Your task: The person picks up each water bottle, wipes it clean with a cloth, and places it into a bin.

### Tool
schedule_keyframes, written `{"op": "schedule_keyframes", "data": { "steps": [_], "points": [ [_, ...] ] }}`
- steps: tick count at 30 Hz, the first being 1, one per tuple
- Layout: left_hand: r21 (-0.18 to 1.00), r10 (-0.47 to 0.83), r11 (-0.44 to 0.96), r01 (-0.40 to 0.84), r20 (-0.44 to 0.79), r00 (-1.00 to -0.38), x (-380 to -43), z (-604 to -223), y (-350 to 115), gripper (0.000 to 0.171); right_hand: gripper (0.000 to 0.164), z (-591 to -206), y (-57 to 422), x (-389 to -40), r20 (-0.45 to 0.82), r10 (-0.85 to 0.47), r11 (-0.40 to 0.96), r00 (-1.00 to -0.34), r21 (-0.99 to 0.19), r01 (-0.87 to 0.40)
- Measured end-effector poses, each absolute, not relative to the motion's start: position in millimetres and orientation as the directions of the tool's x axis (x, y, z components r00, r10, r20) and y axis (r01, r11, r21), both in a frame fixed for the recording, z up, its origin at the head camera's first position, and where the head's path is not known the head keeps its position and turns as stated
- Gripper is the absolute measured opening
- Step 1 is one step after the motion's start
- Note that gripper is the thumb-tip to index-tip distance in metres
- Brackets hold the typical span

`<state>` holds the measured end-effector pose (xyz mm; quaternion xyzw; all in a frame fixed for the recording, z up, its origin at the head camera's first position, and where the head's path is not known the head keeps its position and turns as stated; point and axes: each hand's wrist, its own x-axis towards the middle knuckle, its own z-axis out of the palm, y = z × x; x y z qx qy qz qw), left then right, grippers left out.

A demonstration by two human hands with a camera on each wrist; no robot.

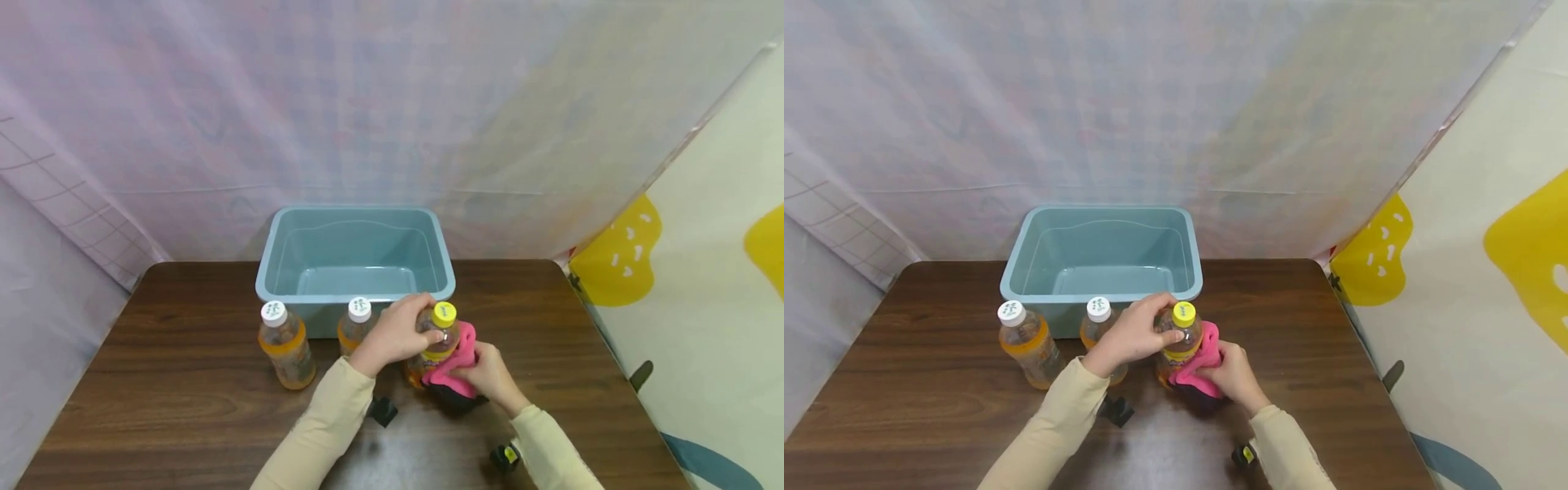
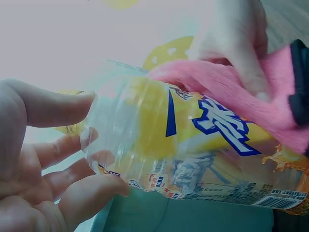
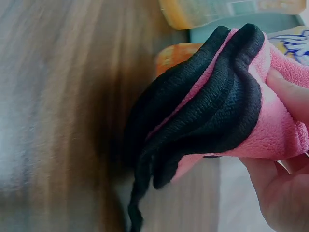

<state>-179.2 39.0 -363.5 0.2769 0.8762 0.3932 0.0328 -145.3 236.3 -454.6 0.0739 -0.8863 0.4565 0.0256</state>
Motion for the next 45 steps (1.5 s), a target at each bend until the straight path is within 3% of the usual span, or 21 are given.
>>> {"op": "schedule_keyframes", "data": {
  "steps": [8, 19, 26, 31, 38, 45],
  "points": [
    [0.699, 0.507, 0.533, 0.477, 0.187, -0.841, -178, -363, 39, 0.033, 0.028, -481, 239, -150, 0.086, -0.109, 0.613, -0.990, -0.778, -0.135],
    [0.687, 0.502, 0.551, 0.474, 0.181, -0.846, -178, -362, 41, 0.031, 0.027, -481, 243, -150, 0.123, -0.144, 0.583, -0.982, -0.791, -0.185],
    [0.701, 0.506, 0.552, 0.451, 0.149, -0.850, -176, -360, 41, 0.031, 0.028, -457, 248, -147, 0.088, -0.211, 0.417, -0.974, -0.893, -0.171],
    [0.704, 0.508, 0.551, 0.448, 0.143, -0.849, -176, -361, 41, 0.032, 0.029, -437, 252, -146, 0.100, -0.245, 0.386, -0.964, -0.903, -0.192],
    [0.705, 0.509, 0.546, 0.453, 0.151, -0.848, -177, -361, 40, 0.031, 0.028, -412, 253, -145, 0.125, -0.232, 0.430, -0.965, -0.877, -0.217],
    [0.706, 0.514, 0.541, 0.457, 0.153, -0.844, -178, -361, 40, 0.032, 0.026, -384, 248, -146, 0.235, -0.243, 0.530, -0.941, -0.780, -0.332]
  ]
}}
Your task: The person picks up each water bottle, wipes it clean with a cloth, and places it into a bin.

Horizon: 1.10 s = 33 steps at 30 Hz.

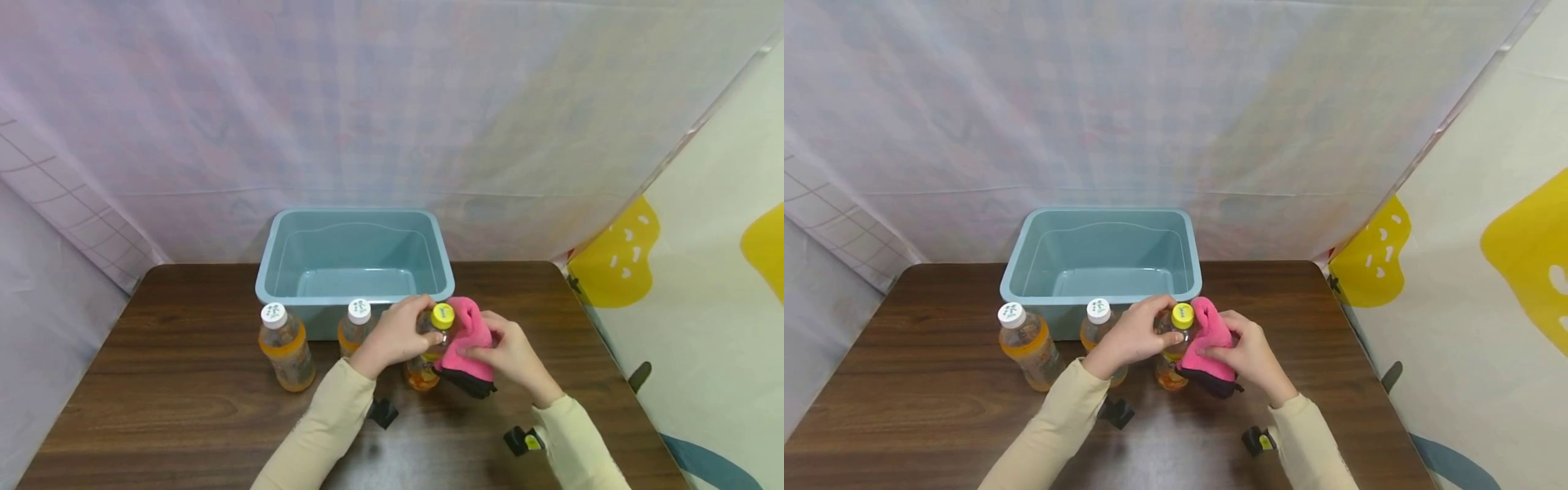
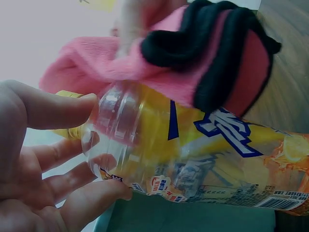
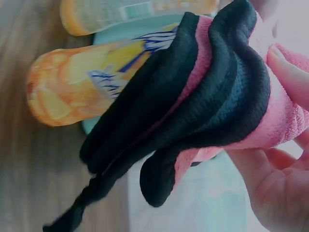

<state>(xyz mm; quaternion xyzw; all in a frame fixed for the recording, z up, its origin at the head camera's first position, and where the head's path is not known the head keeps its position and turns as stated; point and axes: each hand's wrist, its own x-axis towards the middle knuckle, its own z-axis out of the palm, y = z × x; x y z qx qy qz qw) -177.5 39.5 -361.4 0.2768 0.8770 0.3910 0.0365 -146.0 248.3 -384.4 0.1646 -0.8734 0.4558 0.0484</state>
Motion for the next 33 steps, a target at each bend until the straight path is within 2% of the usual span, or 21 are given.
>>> {"op": "schedule_keyframes", "data": {
  "steps": [9, 23, 33],
  "points": [
    [0.707, 0.516, 0.539, 0.458, 0.153, -0.843, -177, -360, 39, 0.031, 0.023, -346, 227, -139, 0.249, -0.243, 0.587, -0.938, -0.731, -0.346],
    [0.693, 0.506, 0.554, 0.461, 0.159, -0.848, -177, -363, 40, 0.031, 0.038, -381, 246, -143, 0.089, -0.218, 0.561, -0.972, -0.803, -0.200],
    [0.714, 0.514, 0.537, 0.450, 0.146, -0.845, -177, -363, 39, 0.031, 0.030, -426, 245, -143, 0.134, -0.192, 0.572, -0.972, -0.790, -0.221]
  ]
}}
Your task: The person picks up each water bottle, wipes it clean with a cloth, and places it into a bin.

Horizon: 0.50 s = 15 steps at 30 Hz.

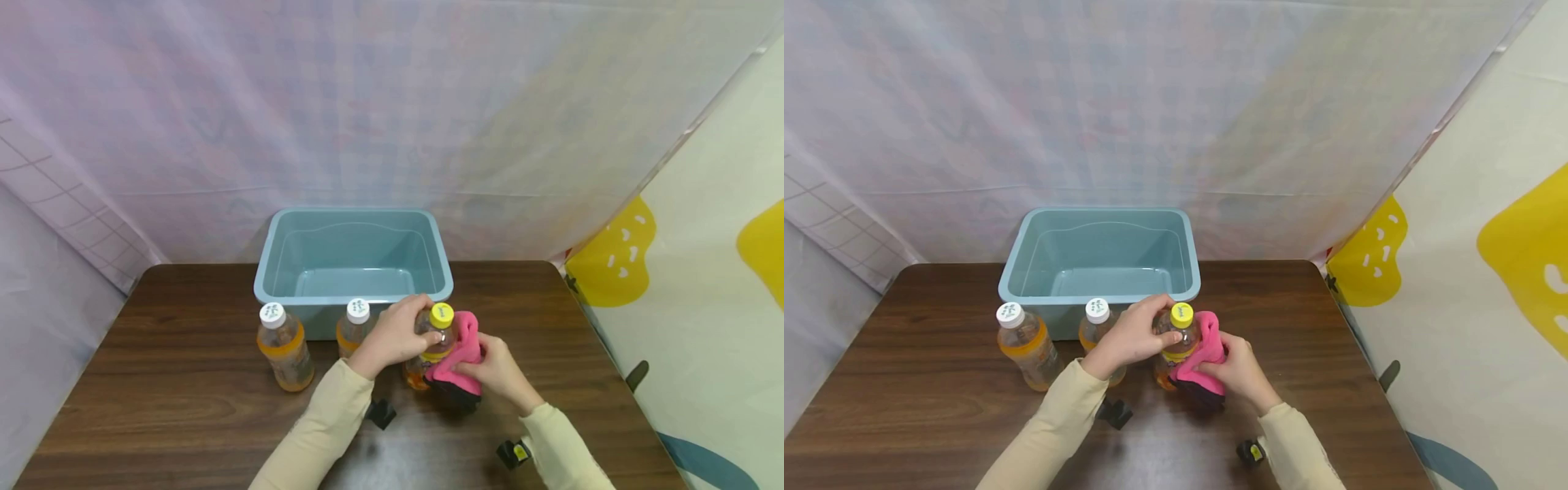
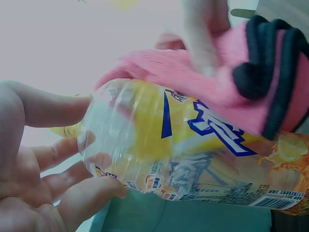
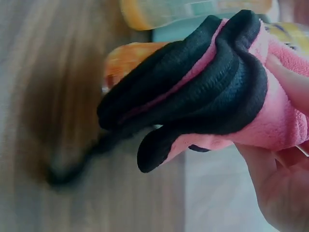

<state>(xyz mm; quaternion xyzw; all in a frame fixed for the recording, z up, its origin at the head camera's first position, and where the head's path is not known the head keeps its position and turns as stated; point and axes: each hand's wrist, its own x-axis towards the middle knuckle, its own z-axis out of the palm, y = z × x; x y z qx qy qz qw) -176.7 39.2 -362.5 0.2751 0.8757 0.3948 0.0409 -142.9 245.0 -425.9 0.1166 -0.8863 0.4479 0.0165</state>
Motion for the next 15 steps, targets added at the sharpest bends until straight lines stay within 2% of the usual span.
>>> {"op": "schedule_keyframes", "data": {
  "steps": [6, 15],
  "points": [
    [0.708, 0.510, 0.535, 0.461, 0.164, -0.844, -177, -364, 39, 0.030, 0.028, -454, 240, -146, 0.101, -0.145, 0.618, -0.984, -0.768, -0.170],
    [0.699, 0.497, 0.544, 0.465, 0.178, -0.849, -176, -366, 40, 0.031, 0.030, -478, 240, -149, 0.143, -0.174, 0.642, -0.974, -0.734, -0.222]
  ]
}}
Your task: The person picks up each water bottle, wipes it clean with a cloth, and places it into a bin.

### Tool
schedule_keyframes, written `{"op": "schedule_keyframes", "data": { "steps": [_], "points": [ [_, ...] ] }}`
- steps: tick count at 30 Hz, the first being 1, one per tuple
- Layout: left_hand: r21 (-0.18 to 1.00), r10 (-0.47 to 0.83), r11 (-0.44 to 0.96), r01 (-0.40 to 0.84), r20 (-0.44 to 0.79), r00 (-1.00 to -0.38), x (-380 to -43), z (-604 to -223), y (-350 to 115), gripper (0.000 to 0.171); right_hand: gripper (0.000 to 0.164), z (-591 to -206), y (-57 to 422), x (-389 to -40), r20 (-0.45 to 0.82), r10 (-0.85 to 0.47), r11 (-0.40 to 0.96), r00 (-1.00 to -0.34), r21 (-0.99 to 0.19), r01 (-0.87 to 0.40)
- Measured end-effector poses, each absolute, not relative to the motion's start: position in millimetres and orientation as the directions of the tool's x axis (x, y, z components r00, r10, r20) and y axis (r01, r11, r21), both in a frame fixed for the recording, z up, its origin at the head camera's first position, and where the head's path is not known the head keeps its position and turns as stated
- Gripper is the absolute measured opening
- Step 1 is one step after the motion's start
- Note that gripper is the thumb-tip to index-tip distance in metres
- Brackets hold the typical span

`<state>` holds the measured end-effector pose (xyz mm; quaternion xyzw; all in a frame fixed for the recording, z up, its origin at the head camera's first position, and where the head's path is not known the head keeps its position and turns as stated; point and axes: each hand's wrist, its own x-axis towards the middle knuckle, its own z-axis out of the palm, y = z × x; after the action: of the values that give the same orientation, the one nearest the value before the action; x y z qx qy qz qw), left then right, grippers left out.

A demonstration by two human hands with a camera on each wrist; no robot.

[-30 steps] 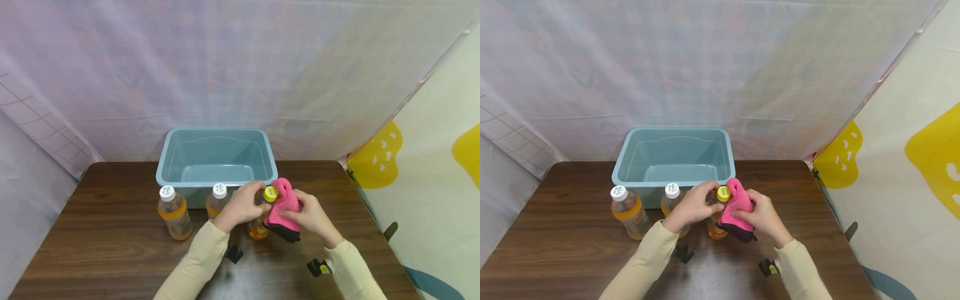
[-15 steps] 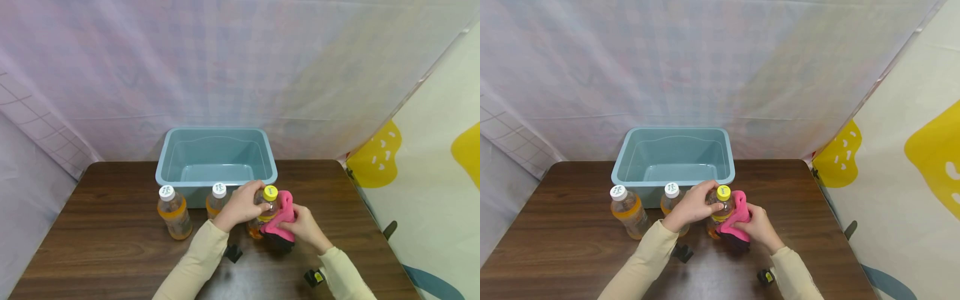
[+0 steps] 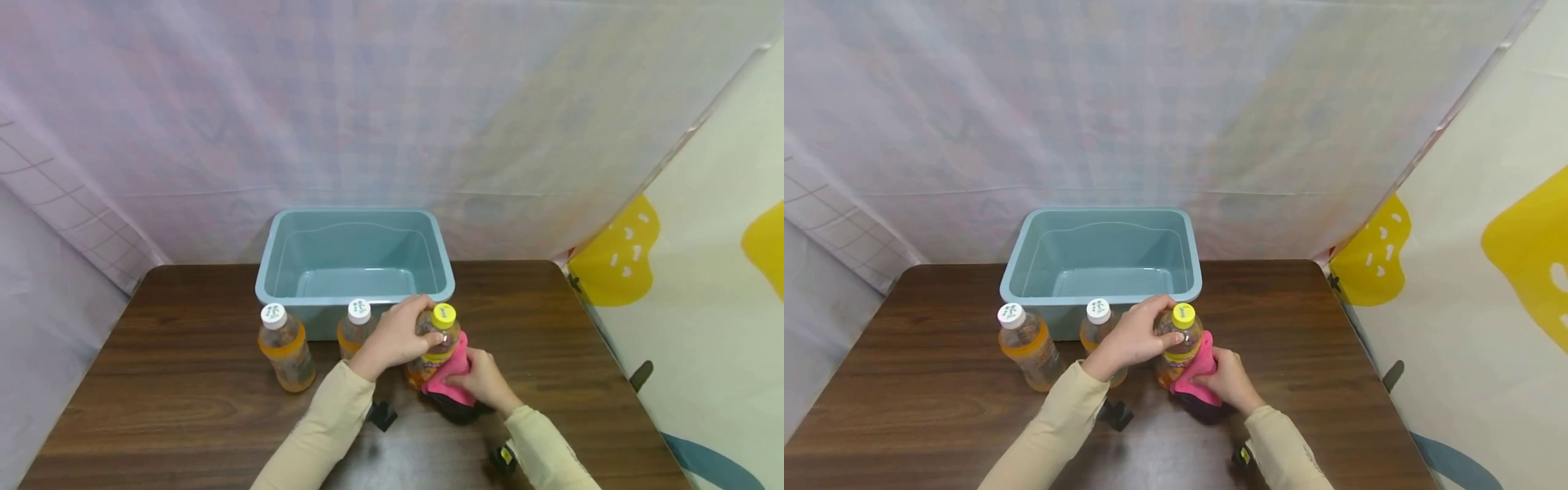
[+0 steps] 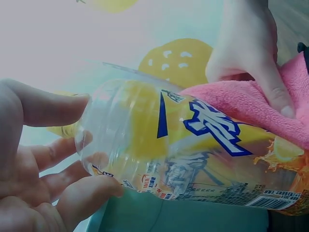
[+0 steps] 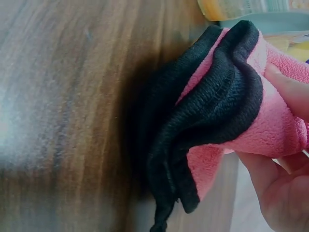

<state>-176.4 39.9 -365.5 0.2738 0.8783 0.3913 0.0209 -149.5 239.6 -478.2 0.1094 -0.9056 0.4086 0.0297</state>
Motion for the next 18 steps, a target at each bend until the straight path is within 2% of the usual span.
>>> {"op": "schedule_keyframes", "data": {
  "steps": [7, 18],
  "points": [
    [0.701, 0.491, 0.542, 0.462, 0.182, -0.852, -174.9, -365.5, 41.2, 0.033, 0.031, -481.8, 240.5, -148.7, 0.094, -0.147, 0.656, -0.985, -0.736, -0.169],
    [0.671, 0.429, 0.574, 0.470, 0.243, -0.870, -169.8, -367.7, 47.7, 0.041, 0.029, -482.0, 247.9, -147.5, 0.126, -0.162, 0.619, -0.979, -0.759, -0.200]
  ]
}}
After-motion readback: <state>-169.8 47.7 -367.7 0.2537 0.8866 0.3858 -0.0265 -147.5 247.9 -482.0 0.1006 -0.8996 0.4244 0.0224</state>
